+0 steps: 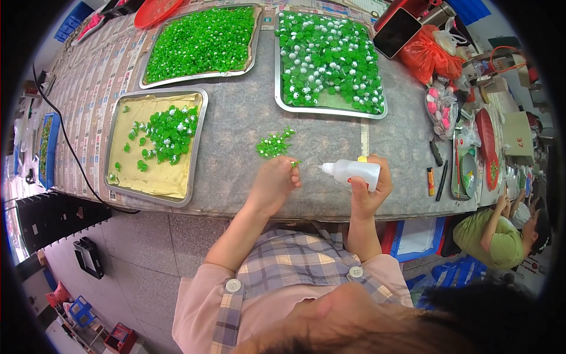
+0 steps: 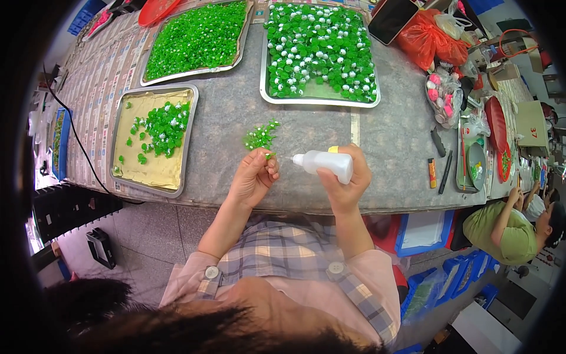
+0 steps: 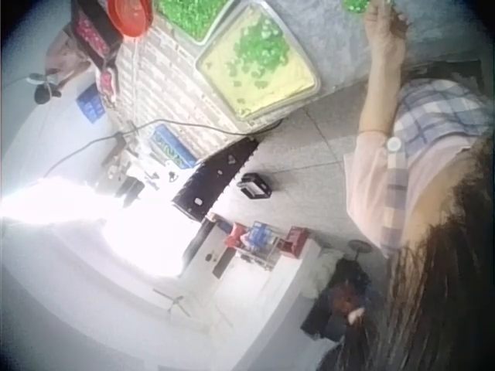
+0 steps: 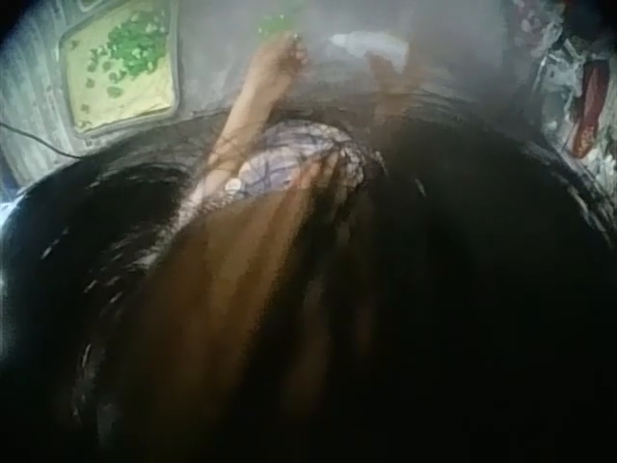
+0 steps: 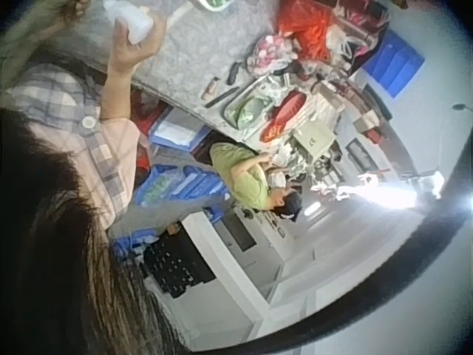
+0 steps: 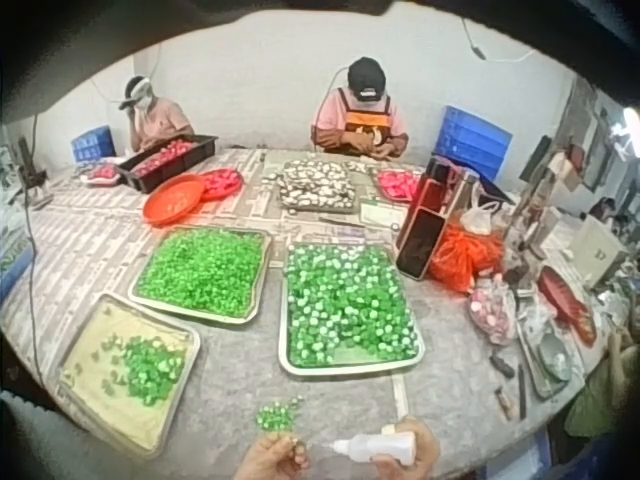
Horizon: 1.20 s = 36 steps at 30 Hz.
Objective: The person applies glue onto small green plastic pieces using a squeeze bottle and attaches small white parts to them by hand.
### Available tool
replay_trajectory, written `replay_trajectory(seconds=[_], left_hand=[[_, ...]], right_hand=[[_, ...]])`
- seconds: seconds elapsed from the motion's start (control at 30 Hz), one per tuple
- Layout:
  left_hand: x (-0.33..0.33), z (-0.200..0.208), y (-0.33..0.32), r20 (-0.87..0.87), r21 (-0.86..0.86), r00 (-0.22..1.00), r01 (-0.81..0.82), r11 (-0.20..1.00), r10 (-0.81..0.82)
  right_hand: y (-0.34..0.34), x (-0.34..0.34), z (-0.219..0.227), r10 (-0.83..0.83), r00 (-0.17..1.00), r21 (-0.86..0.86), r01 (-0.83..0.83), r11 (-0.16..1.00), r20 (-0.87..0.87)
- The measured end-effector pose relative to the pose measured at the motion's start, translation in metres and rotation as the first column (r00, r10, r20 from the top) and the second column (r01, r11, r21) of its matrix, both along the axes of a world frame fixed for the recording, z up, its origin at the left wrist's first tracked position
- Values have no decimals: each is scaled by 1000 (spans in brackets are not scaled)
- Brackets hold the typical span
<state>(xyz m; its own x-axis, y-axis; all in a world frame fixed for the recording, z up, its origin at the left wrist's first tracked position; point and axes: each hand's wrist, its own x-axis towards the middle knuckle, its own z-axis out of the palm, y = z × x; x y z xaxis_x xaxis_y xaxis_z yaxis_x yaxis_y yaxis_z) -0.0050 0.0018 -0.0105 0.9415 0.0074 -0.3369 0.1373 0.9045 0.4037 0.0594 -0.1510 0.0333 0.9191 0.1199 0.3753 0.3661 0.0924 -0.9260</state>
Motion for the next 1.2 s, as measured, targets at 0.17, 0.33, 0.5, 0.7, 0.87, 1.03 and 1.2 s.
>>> replay_trajectory(seconds=[0.17, 0.33, 0.5, 0.7, 0.87, 1.03, 1.2], left_hand=[[1, 3, 0, -10, 4, 1000, 0, 1000, 0], [0, 1, 0, -11, -5, 1000, -4, 1000, 4], [-1, 1, 0, -9, 2, 1000, -10, 1000, 10], [-1, 5, -2, -54, 101, 996, -69, 992, 75], [0, 7, -3, -95, 213, 985, -123, 969, 146], [-1, 7, -2, -79, 215, 982, -150, 965, 170], [-1, 7, -3, -86, 229, 984, -136, 964, 159]], right_hand=[[-2, 2, -3, 6, 999, -47, -4, 999, 45], [-1, 0, 0, 13, 1000, -66, -13, 998, 3], [-3, 1, -3, -45, 999, 22, 45, 999, -3], [-2, 1, 1, -92, 996, 46, 92, 995, 14], [-2, 0, -2, -65, 997, 35, 66, 997, -31], [-1, -3, -6, -58, 997, 42, 60, 997, -50], [-1, -3, -8, -56, 998, 9, 56, 998, -38]])
